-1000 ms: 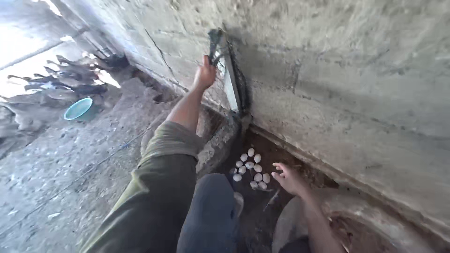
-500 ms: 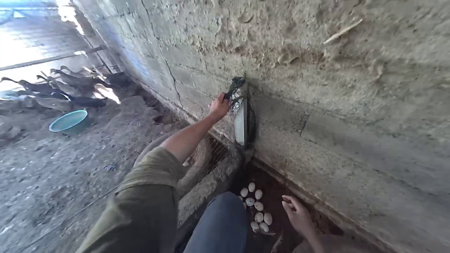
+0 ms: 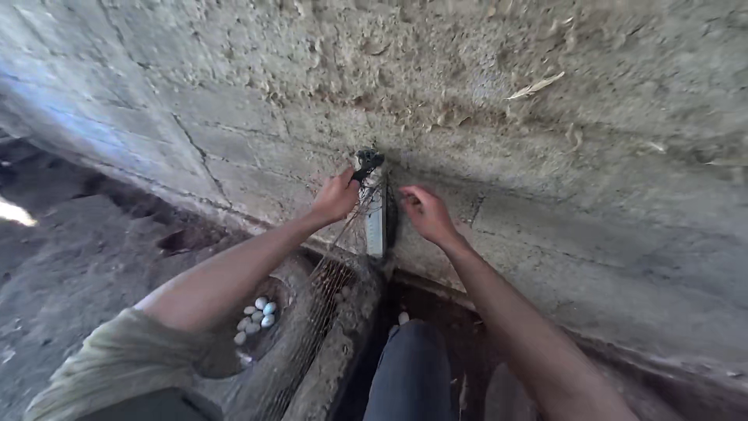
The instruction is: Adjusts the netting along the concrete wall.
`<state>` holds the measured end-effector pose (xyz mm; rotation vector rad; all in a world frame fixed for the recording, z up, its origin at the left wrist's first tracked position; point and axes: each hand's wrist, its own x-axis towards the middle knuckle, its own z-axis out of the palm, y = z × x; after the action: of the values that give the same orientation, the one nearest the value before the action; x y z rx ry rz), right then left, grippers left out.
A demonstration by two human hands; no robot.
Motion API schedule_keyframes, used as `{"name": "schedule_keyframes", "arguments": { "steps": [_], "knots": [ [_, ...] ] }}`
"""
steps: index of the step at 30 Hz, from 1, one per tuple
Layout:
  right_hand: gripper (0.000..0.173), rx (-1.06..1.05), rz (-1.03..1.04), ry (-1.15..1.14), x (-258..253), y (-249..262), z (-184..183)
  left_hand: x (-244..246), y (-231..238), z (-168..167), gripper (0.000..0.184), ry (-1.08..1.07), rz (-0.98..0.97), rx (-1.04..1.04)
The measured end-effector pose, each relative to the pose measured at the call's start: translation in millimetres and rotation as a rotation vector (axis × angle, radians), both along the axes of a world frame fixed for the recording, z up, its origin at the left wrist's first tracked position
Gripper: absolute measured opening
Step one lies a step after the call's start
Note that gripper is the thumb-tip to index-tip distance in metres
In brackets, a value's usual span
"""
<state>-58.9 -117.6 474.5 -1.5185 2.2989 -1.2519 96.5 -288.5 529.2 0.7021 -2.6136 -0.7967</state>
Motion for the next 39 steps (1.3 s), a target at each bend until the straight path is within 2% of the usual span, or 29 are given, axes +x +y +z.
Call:
{"name": "schedule_keyframes", "arguments": {
  "steps": [5,8,11,14,18,22,25,29,31,34,36,39],
  "knots": [
    [0.043,0.178,-0.062,0.229,-6,-65,-6,6,-9,-6,0.03,0.085,-0.08,0.02],
    [0.029,0.187,-0.081,0.342,-10,-73,-9,9,-15,-10,0.03,0.079,-0.106,0.021],
    [0.026,0.201,-0.042,0.425,-15,-66,1,13,-23,-11,0.031,0.062,-0.143,0.034],
    [0.027,0.198,0.014,0.361,-20,-57,12,14,-31,-20,0.029,0.079,-0.177,0.039],
    [0.031,0.336,0.044,0.198,-22,-40,39,15,-32,-23,0.023,0.109,-0.2,0.046],
    [0.034,0.444,0.11,0.262,-13,-30,66,12,-34,-21,0.02,0.101,-0.216,0.036],
    [0.03,0.495,0.098,0.342,-1,-30,81,6,-37,-28,0.027,0.091,-0.233,0.001],
    [0.03,0.536,0.073,0.406,13,-37,101,2,-39,-38,0.053,0.166,-0.248,-0.15],
    [0.03,0.561,0.104,0.429,13,-45,113,0,-35,-34,0.051,0.189,-0.234,-0.255],
    [0.03,0.572,0.143,0.458,14,-63,129,-5,-19,-19,0.041,0.027,-0.17,-0.34],
    [0.03,0.598,0.189,0.493,22,-74,135,-11,-6,-11,0.038,-0.083,-0.087,-0.293],
    [0.027,0.622,0.244,0.568,30,-80,139,-20,0,-6,0.045,-0.152,0.012,-0.199]
  ]
}}
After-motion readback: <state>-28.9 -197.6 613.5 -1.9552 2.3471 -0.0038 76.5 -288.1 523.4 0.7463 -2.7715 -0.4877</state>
